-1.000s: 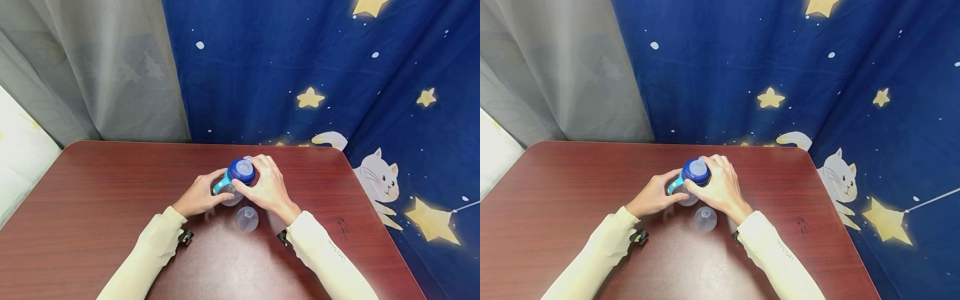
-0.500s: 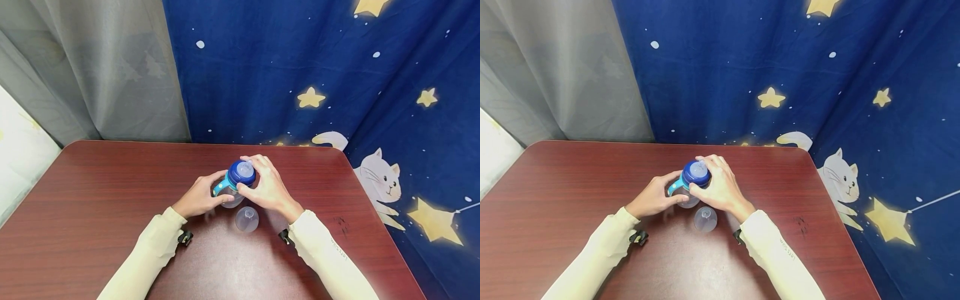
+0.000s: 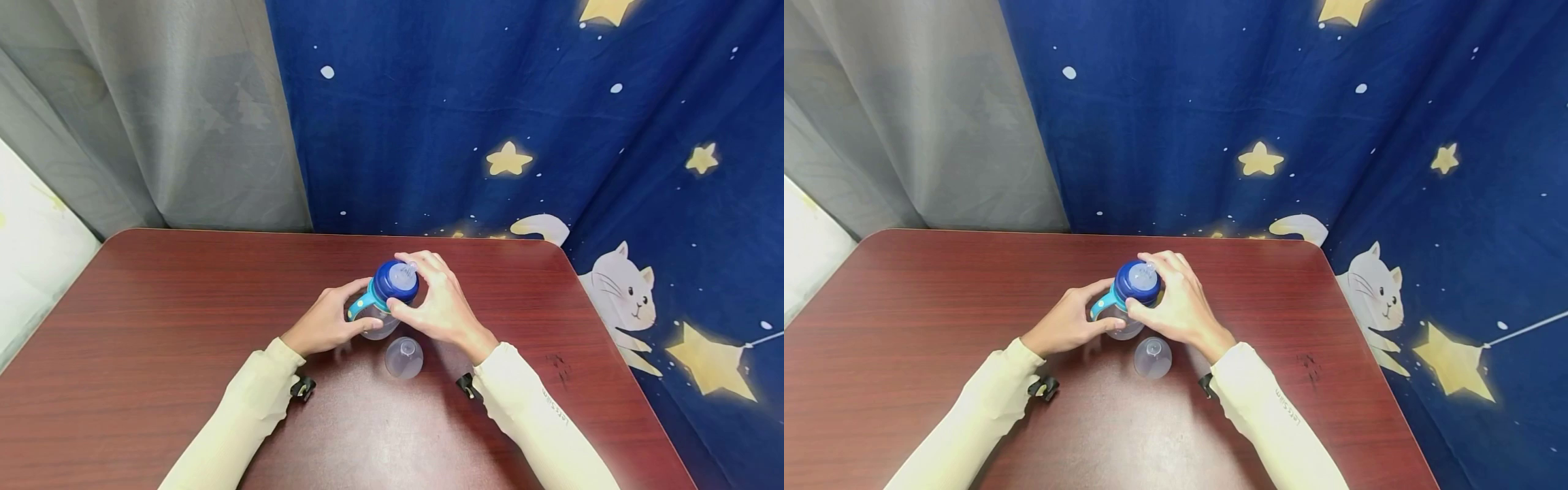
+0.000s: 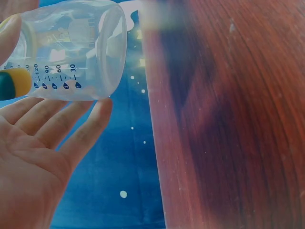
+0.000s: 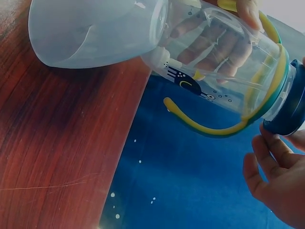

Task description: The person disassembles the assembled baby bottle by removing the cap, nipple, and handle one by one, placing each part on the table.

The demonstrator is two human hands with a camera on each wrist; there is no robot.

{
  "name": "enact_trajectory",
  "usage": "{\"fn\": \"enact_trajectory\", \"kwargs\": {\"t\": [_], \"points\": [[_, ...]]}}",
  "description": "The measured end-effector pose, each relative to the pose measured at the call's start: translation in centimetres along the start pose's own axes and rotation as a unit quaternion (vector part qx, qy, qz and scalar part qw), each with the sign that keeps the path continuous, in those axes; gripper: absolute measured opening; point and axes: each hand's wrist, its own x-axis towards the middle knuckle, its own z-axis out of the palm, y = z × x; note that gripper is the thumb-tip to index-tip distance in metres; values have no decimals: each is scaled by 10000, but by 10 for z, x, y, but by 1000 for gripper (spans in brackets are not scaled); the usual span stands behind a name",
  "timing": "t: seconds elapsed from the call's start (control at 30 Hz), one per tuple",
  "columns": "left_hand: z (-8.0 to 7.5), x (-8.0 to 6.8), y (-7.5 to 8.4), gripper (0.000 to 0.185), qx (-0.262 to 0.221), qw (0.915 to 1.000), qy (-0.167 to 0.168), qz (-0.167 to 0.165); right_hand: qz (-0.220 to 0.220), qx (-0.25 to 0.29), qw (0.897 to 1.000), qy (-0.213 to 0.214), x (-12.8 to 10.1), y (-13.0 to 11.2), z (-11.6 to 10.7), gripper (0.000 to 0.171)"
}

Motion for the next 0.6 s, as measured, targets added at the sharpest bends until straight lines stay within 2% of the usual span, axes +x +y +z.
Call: {"fn": "enact_trajectory", "kwargs": {"t": [0.4,0.6], "points": [[1,-2,1,67,-16,10000,38,-64,-90,48,9999,132,0,-2,-5,64],[1,-2,1,68,-22,10000,28,-59,-111,229,9991,345,0,-3,-9,63]]}}
